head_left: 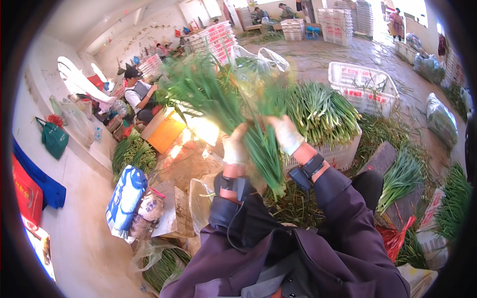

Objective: The person sorts green onions by hand, stripping away damaged outer layers and arranging the stalks before placing them into a plastic bag or a crate.

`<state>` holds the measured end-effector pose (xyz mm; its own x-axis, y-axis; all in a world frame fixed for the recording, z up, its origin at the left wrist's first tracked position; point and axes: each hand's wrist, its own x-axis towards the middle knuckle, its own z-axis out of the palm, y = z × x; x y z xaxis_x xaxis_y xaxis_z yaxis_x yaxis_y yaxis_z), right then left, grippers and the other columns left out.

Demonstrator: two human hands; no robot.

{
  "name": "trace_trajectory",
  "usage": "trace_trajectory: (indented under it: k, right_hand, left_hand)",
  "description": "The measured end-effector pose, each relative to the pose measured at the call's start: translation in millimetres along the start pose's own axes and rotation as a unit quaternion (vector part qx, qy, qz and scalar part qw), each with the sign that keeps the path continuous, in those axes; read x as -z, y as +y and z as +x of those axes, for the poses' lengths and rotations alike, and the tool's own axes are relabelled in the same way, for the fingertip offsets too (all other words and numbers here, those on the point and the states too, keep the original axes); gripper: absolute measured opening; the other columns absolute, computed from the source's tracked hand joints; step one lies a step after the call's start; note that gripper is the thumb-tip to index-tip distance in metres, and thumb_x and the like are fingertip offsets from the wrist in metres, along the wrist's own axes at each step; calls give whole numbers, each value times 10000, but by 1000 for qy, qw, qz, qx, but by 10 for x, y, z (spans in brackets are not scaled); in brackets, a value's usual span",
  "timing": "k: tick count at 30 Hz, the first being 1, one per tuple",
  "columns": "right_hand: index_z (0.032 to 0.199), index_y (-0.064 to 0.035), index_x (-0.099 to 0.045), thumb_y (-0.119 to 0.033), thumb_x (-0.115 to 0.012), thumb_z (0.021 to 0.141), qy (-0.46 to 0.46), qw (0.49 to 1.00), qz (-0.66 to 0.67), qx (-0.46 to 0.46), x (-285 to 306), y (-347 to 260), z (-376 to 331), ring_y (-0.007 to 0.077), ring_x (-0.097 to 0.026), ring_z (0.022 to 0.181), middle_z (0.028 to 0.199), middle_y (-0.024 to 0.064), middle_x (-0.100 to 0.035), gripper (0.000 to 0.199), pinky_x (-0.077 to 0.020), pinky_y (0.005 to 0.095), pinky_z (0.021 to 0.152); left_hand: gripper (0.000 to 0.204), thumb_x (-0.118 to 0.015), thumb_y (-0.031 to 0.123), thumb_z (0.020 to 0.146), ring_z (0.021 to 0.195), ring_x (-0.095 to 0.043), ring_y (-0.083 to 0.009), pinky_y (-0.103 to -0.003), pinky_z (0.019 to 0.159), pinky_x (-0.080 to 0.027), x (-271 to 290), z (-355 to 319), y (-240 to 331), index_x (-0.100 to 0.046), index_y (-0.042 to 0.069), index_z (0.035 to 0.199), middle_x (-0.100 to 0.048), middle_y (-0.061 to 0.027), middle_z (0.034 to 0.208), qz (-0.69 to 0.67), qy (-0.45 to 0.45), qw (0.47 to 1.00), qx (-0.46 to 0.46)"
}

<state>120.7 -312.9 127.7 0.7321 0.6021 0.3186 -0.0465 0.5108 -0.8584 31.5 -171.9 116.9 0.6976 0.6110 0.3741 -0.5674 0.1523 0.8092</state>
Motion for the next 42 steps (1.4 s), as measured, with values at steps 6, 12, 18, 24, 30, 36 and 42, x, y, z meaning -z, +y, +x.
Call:
trace_trajectory:
  k: [6,12,18,24,30,36,42]
  right_hand:
    - [722,-210,-462,-343,-580,1034,-16,935,349,63,1143,-282,-424,48,-329,469,613,-98,-366,359,-289,236,425]
    - [782,-164,-535,-425,-496,1079,-48,884,445,135,2386,-492,-968,51,-237,470,636,-86,-253,396,-200,251,432]
    - [916,-116,-624,-327,-638,1022,174,978,107,-38,1407,-492,-917,58,-379,465,662,-33,-489,237,-280,256,421]
    - [1097,-90,-729,-271,-794,859,9,944,-326,-52,378,-489,-587,144,-683,851,929,33,-726,306,-539,296,835]
    - [1404,-53,-569,-385,-829,776,-41,834,-550,9,-394,-187,-243,387,-622,1216,1393,253,-570,756,-495,419,1042]
    - [1225,22,-648,-298,-728,933,47,943,-330,-27,395,20,-214,198,-678,667,845,98,-680,441,-558,327,615]
    - [1277,-88,-639,-274,-703,966,47,948,-269,-164,295,-236,-322,164,-641,636,866,40,-687,368,-568,297,620]
  left_hand:
    - [225,-599,231,909,810,-672,-311,-476,802,-571,607,365,13,-646,11,897,-686,-151,854,-202,145,965,87]
    - [243,-613,327,919,888,-637,-277,-480,870,-537,1852,793,-124,-606,90,971,-648,-90,951,-193,205,959,0]
    - [156,-631,258,922,808,-664,-219,-383,763,-569,1669,739,-126,-650,108,960,-694,-61,924,-213,202,955,-40]
    - [202,-624,252,940,864,-681,-277,-430,812,-580,992,568,-141,-663,62,996,-706,-122,967,-344,38,936,67]
    - [188,-575,126,959,974,-688,-288,-458,914,-578,503,360,-223,-644,2,1082,-709,-145,1040,-219,53,972,59]
    - [281,-616,212,931,945,-686,-344,-491,890,-575,774,317,-256,-635,1,1116,-696,-170,1025,-202,40,976,74]
    - [236,-613,232,933,947,-669,-338,-496,887,-562,897,321,-280,-628,18,1031,-677,-159,939,-239,79,965,68]
